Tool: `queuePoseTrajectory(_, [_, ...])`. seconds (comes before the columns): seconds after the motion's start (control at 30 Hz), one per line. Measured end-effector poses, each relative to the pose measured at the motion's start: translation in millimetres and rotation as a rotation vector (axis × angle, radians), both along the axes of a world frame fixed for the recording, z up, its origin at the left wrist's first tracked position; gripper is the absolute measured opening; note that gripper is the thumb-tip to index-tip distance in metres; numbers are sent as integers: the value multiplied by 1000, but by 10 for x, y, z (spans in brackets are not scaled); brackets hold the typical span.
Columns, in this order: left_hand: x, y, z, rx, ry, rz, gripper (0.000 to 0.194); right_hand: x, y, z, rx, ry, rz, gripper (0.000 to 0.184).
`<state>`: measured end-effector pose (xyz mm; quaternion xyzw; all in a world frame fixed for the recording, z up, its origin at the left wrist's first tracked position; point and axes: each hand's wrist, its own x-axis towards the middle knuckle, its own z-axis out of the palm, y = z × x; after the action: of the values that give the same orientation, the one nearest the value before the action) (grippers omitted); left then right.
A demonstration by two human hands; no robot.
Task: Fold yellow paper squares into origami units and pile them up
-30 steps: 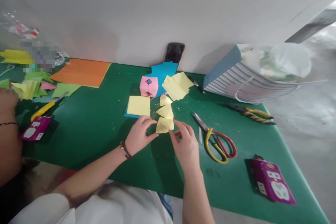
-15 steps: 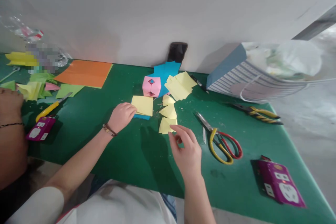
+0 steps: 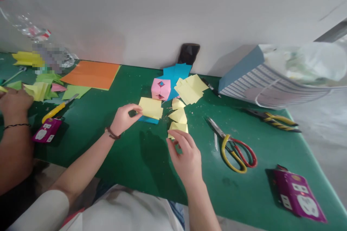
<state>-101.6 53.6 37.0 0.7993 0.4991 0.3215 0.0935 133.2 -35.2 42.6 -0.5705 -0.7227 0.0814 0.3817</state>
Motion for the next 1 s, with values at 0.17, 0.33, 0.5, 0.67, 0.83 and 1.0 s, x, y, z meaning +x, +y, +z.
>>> queuePoseTrajectory(0.17, [86,-712,214,121,135,-219,17,-221,-175,-81,146,-193,141,34])
queuePoseTrajectory(0.33, [145,-1313,45,-76,55,-285,15,-223,-416,-329,30,-192,286,19])
queuePoseTrajectory(0.5, [-48,-1543,-210,-272,-90,-106,30,-83,-483,-491,-90,-115,324,19])
queuePoseTrajectory(0.67, [-58,-1580,-339,-235,-31,19,31,-126,-340,-534,-149,-158,314,18])
queuePoseTrajectory(0.83, [44,-1475,-379,-229,3,74,23,-212,-185,-533,-162,-255,306,25])
queuePoseTrajectory(1.0, [55,-1397,-407,-245,46,20,26,-235,-137,-540,-176,-301,325,23])
